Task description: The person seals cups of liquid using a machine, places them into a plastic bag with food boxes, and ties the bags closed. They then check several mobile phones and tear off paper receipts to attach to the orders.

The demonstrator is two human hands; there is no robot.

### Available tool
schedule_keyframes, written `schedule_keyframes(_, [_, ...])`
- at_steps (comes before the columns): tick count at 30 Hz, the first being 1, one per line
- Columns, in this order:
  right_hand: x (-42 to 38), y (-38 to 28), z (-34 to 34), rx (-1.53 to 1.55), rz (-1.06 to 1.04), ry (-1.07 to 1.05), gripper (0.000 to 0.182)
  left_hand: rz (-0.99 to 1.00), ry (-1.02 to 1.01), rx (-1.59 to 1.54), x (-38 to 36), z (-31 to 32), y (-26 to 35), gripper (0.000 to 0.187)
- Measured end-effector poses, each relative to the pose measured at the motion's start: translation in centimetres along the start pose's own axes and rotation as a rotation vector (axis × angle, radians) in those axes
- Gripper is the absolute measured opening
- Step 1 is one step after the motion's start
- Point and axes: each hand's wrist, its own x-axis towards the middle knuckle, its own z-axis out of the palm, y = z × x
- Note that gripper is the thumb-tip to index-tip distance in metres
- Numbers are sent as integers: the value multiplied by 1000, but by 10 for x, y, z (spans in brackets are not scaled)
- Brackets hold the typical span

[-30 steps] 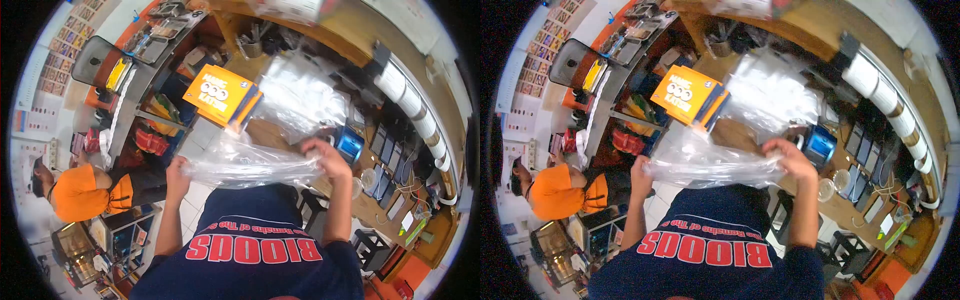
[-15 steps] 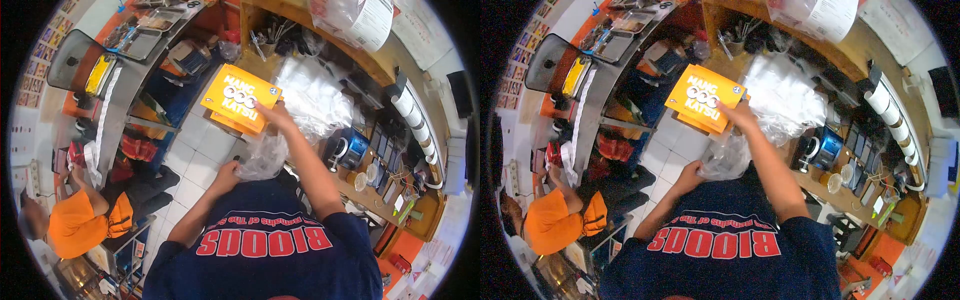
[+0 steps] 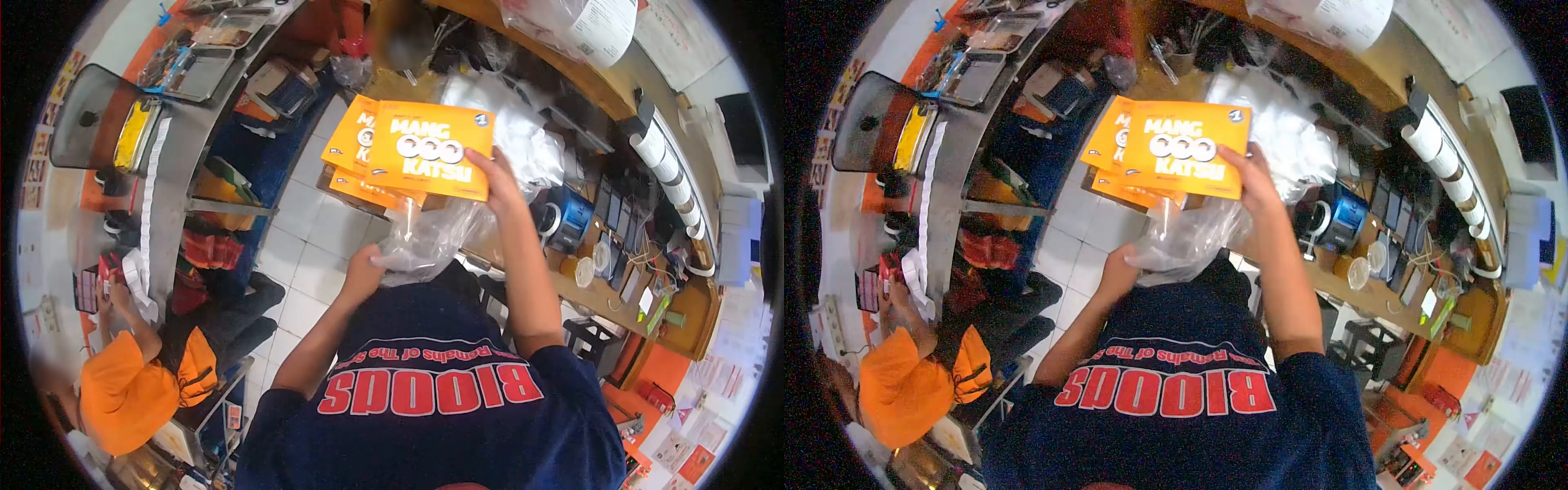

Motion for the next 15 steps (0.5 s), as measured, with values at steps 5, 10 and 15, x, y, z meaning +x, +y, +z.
schedule_keyframes(5, [-67, -30, -94, 53, -302, 66, 67, -104, -255, 32, 22, 20, 63, 27])
schedule_keyframes(10, [-156, -24, -154, 240, -489, 105, 71, -562, -517, -769, 63, 72, 99, 48])
schedule_keyframes(15, [-190, 0, -160, 77, -492, 281, 75, -727, -752, -1111, 83, 113, 169, 53])
